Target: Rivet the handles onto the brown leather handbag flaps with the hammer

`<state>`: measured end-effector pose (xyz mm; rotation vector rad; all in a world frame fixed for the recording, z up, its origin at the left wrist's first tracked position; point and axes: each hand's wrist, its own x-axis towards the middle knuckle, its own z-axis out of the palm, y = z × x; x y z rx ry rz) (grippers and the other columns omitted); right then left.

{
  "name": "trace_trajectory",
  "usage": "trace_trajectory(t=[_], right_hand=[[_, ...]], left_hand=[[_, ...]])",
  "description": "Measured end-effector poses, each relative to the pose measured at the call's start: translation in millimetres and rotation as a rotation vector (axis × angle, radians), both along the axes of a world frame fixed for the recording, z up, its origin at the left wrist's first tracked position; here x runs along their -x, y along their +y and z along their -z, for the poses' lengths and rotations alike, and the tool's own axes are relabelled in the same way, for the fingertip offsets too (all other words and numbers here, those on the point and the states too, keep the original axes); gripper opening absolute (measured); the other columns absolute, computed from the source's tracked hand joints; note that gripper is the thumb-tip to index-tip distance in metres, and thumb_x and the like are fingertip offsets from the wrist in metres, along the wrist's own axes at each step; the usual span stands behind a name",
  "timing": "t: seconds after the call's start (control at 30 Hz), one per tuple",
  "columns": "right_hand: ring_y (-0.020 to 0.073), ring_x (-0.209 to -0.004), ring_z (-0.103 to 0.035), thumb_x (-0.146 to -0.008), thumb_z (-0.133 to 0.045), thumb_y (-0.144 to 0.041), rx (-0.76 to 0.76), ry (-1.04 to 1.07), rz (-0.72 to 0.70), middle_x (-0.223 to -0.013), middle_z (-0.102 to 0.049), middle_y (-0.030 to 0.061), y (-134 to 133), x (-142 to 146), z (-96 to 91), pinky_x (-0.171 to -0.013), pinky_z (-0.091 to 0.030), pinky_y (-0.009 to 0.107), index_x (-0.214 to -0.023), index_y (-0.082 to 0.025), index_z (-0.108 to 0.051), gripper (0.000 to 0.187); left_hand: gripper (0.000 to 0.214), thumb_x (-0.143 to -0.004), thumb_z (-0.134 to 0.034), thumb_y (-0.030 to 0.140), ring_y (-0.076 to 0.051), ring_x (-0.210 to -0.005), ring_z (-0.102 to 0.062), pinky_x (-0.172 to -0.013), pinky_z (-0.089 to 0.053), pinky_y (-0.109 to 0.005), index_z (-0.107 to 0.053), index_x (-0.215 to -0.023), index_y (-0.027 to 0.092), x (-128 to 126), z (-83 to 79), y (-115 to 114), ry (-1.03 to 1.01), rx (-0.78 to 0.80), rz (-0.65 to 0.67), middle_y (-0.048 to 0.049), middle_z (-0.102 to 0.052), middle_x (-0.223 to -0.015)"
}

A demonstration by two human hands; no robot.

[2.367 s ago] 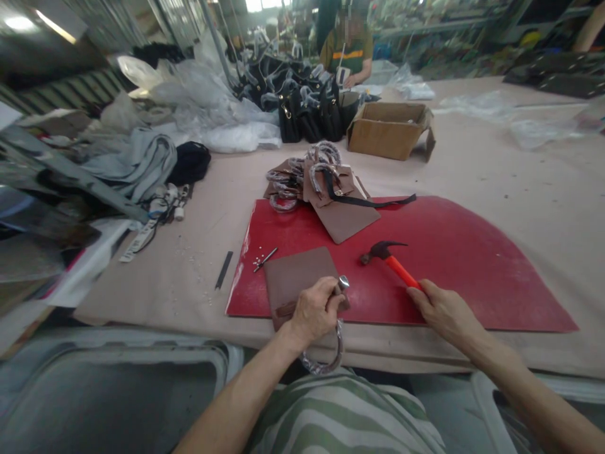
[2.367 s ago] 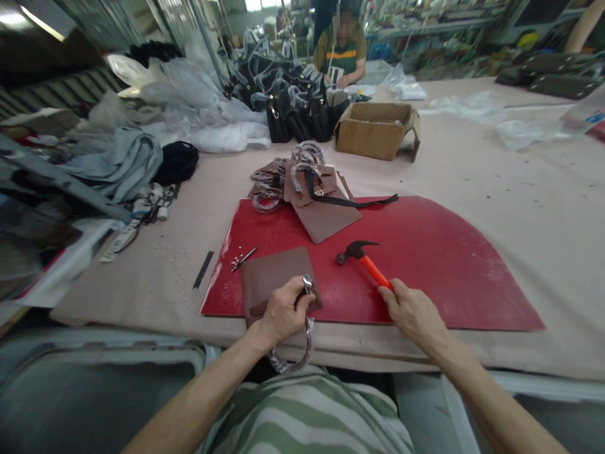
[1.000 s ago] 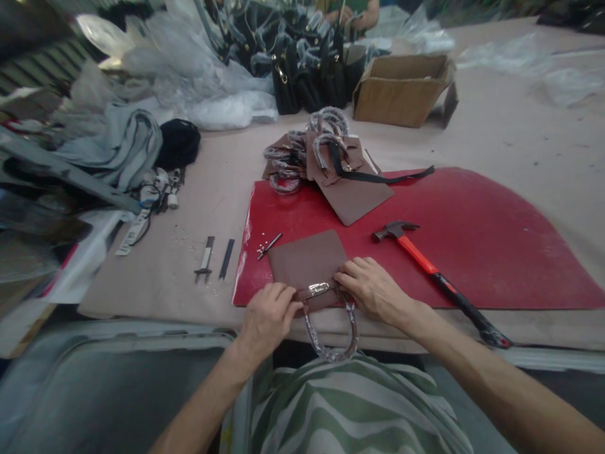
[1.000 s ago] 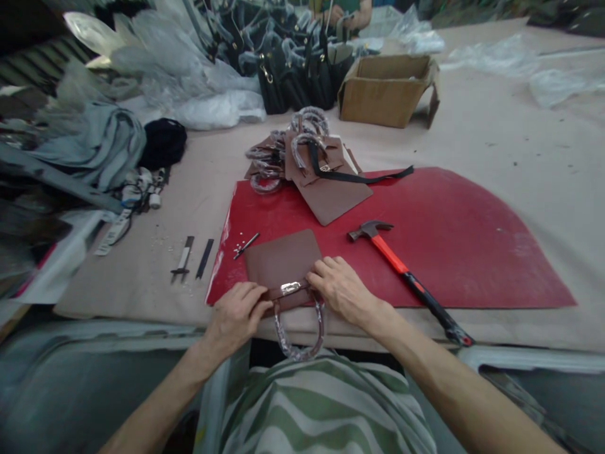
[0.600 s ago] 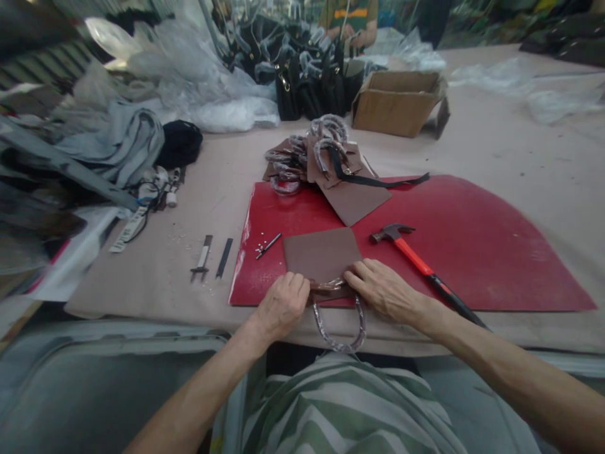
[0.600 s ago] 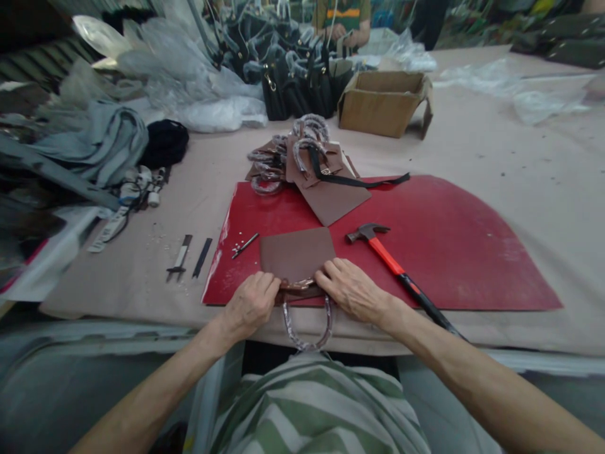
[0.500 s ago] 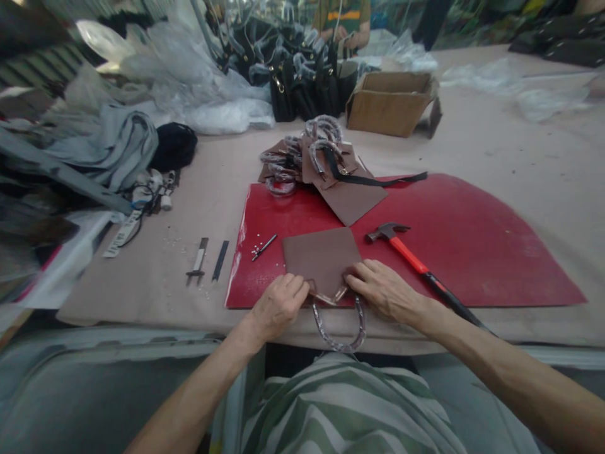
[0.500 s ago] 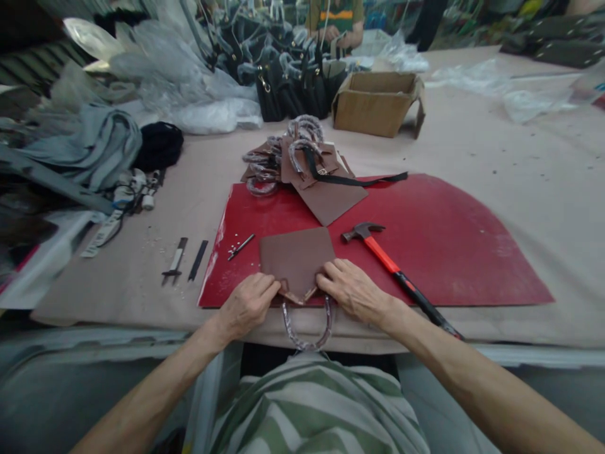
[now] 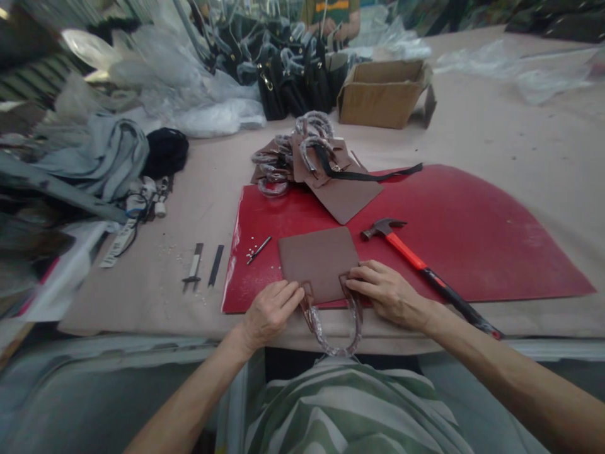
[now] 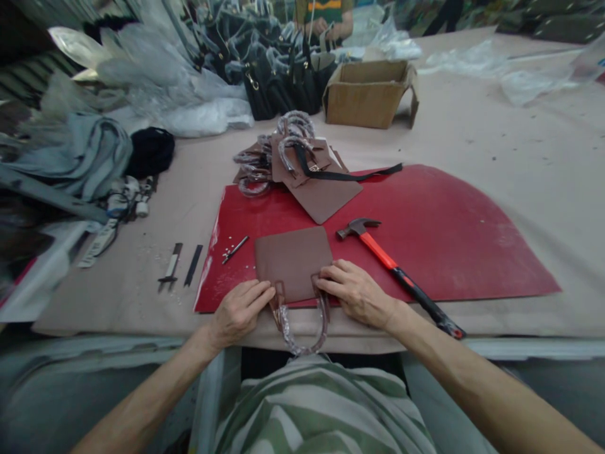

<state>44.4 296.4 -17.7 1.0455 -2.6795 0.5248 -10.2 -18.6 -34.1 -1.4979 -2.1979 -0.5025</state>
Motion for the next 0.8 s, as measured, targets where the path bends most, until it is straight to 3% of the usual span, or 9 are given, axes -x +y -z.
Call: trace_trajectory(t=[0.2, 0.4, 0.53, 0.7, 0.8], right_hand=[[0.0249, -0.102, -0.056, -0.093, -0.045, -0.019, 0.185, -0.004, 0.074, -0.117, -0.062, 0.0114, -3, -3, 3.8, -0.086, -0.05, 0.04, -0.118, -0.021, -0.065, 0.032], [0.0269, -0.106, -0.058, -0.094, -0.054, -0.03, 0.163, -0.004, 0.155, -0.119, -0.062, 0.0115, -2, -2, 15.0, -0.09, -0.05, 0.043, -0.12, -0.022, -0.066, 0.029], [0.0264, -0.102, -0.059, -0.096, -0.052, -0.031, 0.177, -0.023, 0.172, -0.115, -0.064, 0.0121, -5, -3, 9.4, -0.086, -0.051, 0.042, -0.116, -0.021, -0.067, 0.027], [0.0257, -0.1, -0.059, -0.096, -0.051, -0.031, 0.184, -0.044, 0.185, -0.114, -0.064, 0.0125, -8, -3, 4.4, -0.086, -0.052, 0.042, -0.116, -0.02, -0.068, 0.028], [0.0259, -0.101, -0.06, -0.096, -0.052, -0.032, 0.186, -0.034, 0.179, -0.114, -0.065, 0.0117, -7, -2, 6.4, -0.086, -0.052, 0.043, -0.116, -0.022, -0.068, 0.027]], left_hand=[[0.031, -0.092, -0.042, 0.007, -0.02, -0.093, -0.064, -0.082, -0.055, -0.035, -0.064, -0.111, 0.015, -8, -7.3, 8, -0.245, -0.134, -0.159, -0.0112, -0.071, -0.101], [0.022, -0.091, -0.048, 0.01, -0.021, -0.092, -0.065, -0.084, -0.053, -0.035, -0.066, -0.102, 0.018, 25, -13.6, -13, -0.338, -0.22, -0.645, -0.008, -0.07, -0.096], [0.016, -0.091, -0.055, 0.019, -0.023, -0.097, -0.064, -0.088, -0.05, -0.034, -0.068, -0.1, 0.017, 61, -27.7, -23, -0.419, -0.064, -0.895, -0.0093, -0.069, -0.1], [0.019, -0.088, -0.062, 0.033, -0.022, -0.093, -0.065, -0.085, -0.048, -0.031, -0.071, -0.095, 0.018, 91, -38.8, -11, -0.567, 0.189, -0.939, -0.0084, -0.071, -0.098], [0.017, -0.089, -0.06, 0.03, -0.022, -0.095, -0.066, -0.084, -0.047, -0.031, -0.071, -0.094, 0.018, 96, -39.9, -3, -0.563, 0.255, -0.962, -0.0089, -0.071, -0.099]])
